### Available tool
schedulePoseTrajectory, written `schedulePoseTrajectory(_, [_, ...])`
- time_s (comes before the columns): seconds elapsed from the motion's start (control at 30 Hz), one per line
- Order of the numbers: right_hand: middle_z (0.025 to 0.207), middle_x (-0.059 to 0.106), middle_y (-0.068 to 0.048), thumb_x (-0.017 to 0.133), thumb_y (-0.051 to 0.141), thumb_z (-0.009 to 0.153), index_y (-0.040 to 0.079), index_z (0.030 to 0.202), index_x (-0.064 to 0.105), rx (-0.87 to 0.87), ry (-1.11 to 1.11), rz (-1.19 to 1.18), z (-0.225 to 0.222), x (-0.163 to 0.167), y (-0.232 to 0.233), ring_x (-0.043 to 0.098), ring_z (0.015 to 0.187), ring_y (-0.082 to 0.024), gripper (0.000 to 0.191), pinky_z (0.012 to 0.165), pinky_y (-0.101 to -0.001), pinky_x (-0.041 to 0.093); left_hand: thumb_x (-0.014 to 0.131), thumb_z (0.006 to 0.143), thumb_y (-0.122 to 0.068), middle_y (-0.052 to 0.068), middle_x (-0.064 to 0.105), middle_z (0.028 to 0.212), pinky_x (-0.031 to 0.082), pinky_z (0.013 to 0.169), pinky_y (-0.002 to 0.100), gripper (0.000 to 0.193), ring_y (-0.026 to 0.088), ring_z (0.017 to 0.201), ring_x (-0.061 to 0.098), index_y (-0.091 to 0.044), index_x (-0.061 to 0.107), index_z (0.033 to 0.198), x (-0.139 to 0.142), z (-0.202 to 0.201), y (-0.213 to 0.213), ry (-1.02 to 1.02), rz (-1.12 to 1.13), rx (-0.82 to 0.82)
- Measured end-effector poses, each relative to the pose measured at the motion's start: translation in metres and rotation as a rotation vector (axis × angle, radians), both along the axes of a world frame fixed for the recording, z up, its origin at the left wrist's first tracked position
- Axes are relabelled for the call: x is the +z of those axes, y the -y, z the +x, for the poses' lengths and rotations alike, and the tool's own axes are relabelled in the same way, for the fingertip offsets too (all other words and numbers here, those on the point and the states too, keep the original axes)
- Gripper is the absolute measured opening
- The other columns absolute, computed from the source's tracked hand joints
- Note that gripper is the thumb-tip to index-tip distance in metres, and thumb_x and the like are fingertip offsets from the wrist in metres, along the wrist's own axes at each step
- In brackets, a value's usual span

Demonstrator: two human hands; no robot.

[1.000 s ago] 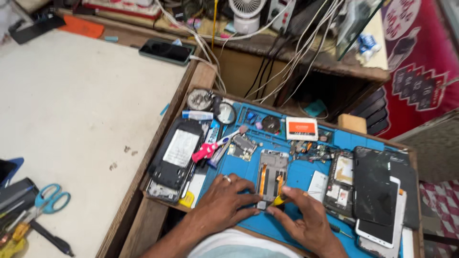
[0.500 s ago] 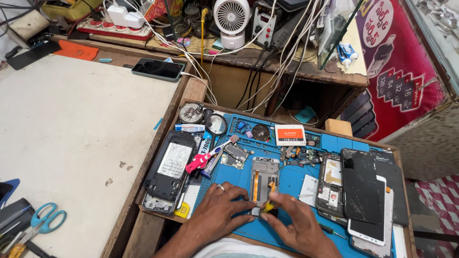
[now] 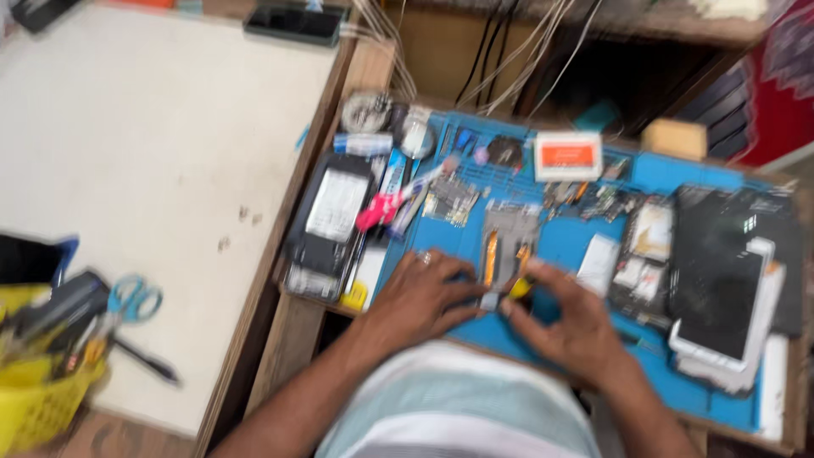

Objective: The person uses a yellow-handled screwdriver to remove screws from a disassembled smartphone chassis on a blue work mat. They then lift and set aside a small circuit board, continuing to unscrew and separate internal components.

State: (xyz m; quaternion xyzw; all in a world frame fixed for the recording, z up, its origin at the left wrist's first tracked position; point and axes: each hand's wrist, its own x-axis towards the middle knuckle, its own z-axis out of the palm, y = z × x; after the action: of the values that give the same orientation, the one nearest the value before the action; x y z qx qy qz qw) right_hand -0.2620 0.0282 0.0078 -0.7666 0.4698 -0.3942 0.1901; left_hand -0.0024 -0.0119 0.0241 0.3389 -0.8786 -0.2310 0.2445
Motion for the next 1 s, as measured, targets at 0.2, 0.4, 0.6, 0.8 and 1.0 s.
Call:
schedulePoseTrajectory(0.2, [0.101, 0.075, -0.014, 0.087, 0.011, 0.083, 0.011, 0.146, 0.039, 0.039, -0.006, -0.007, -0.001, 0.011, 0.004, 0.078, 0.094, -0.027, 0.08, 0.078, -0.0374, 0.061, 0.073, 0.093, -0.041, 0.0, 0.066, 0.117, 0.041, 0.09, 0.041, 0.031, 0.024, 0.112, 0.057, -0.022, 0.079, 0.117, -0.004, 0.001, -0.003, 0.032, 0.018, 0.018])
schedulePoseTrajectory(0.4, [0.108, 0.075, -0.013, 0.081, 0.006, 0.09, 0.011, 0.152, 0.032, 0.182, 0.029, -0.008, -0.001, 0.019, 0.006, 0.077, 0.1, -0.025, 0.079, 0.086, -0.0384, 0.062, 0.073, 0.093, -0.042, -0.003, 0.066, 0.118, 0.04, 0.089, 0.043, 0.031, 0.021, 0.111, 0.057, -0.022, 0.078, 0.116, -0.001, -0.001, -0.003, 0.054, 0.059, 0.022])
schedulePoseTrajectory(0.6, [0.108, 0.071, -0.019, 0.087, 0.002, 0.082, 0.015, 0.147, 0.038, 0.085, 0.014, -0.028, -0.001, 0.017, 0.006, 0.076, 0.095, -0.026, 0.082, 0.077, -0.0347, 0.063, 0.074, 0.092, -0.043, -0.002, 0.065, 0.119, 0.04, 0.092, 0.043, 0.033, 0.022, 0.114, 0.056, -0.022, 0.079, 0.117, -0.008, -0.001, -0.004, 0.027, 0.007, 0.027])
schedulePoseTrajectory(0.8, [0.114, 0.073, -0.015, 0.079, -0.002, 0.092, 0.012, 0.151, 0.033, 0.278, 0.097, 0.042, -0.007, 0.018, 0.006, 0.077, 0.104, -0.024, 0.076, 0.087, -0.0326, 0.065, 0.073, 0.092, -0.045, -0.001, 0.065, 0.122, 0.04, 0.096, 0.043, 0.035, 0.021, 0.116, 0.056, -0.022, 0.079, 0.117, -0.012, -0.001, -0.005, 0.027, 0.006, 0.03])
schedulePoseTrajectory(1.0, [0.111, 0.068, -0.017, 0.09, 0.006, 0.084, 0.009, 0.148, 0.036, 0.056, 0.011, -0.032, -0.004, 0.011, 0.004, 0.075, 0.102, -0.026, 0.084, 0.083, -0.032, 0.064, 0.072, 0.093, -0.046, 0.0, 0.065, 0.122, 0.04, 0.095, 0.042, 0.035, 0.021, 0.116, 0.056, -0.023, 0.079, 0.118, -0.017, -0.003, -0.004, 0.035, 0.026, 0.031])
